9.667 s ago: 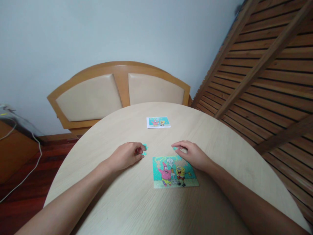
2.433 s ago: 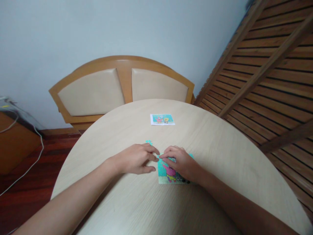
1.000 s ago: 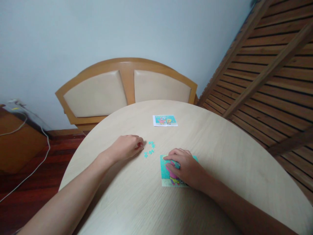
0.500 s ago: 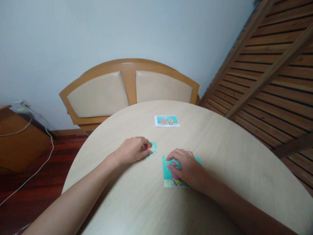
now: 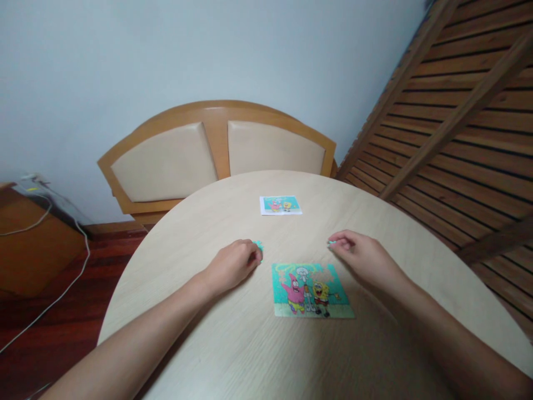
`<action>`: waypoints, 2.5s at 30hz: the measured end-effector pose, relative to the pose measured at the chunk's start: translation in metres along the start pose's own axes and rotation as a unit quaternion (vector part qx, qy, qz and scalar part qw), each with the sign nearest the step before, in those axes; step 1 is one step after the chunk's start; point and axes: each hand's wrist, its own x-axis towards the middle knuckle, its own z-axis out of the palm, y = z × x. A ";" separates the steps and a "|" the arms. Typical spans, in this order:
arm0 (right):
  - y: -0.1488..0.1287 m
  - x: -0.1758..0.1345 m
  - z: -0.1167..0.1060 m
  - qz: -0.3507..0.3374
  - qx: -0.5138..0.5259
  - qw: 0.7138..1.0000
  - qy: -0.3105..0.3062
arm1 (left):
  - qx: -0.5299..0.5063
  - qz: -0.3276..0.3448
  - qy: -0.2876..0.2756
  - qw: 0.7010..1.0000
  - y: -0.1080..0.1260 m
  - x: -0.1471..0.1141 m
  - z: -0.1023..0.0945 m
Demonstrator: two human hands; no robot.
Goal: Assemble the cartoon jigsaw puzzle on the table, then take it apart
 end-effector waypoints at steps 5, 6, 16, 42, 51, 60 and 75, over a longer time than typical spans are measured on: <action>0.020 0.005 -0.007 0.025 -0.012 0.999 -0.028 | 0.021 -0.021 -0.007 1.000 -0.002 0.000 0.002; 0.021 0.005 -0.007 0.025 -0.022 0.999 -0.034 | 0.030 -0.027 -0.010 0.999 -0.002 -0.001 0.002; 0.007 0.001 -0.002 -0.027 -0.132 0.991 0.013 | 0.078 -0.034 0.002 0.996 0.002 -0.008 0.002; -0.072 -0.043 0.042 -0.224 -0.032 0.961 -0.157 | -0.279 0.053 0.017 0.959 0.029 0.006 0.031; -0.068 -0.044 0.044 -0.244 -0.027 0.956 -0.158 | -0.230 0.065 0.035 0.970 0.026 0.007 0.031; -0.070 -0.045 0.044 -0.245 -0.036 0.956 -0.159 | -0.165 0.070 0.061 0.982 0.026 0.005 0.033; -0.072 -0.046 0.041 -0.258 -0.061 0.951 -0.161 | -0.116 0.098 0.058 0.987 0.028 0.005 0.030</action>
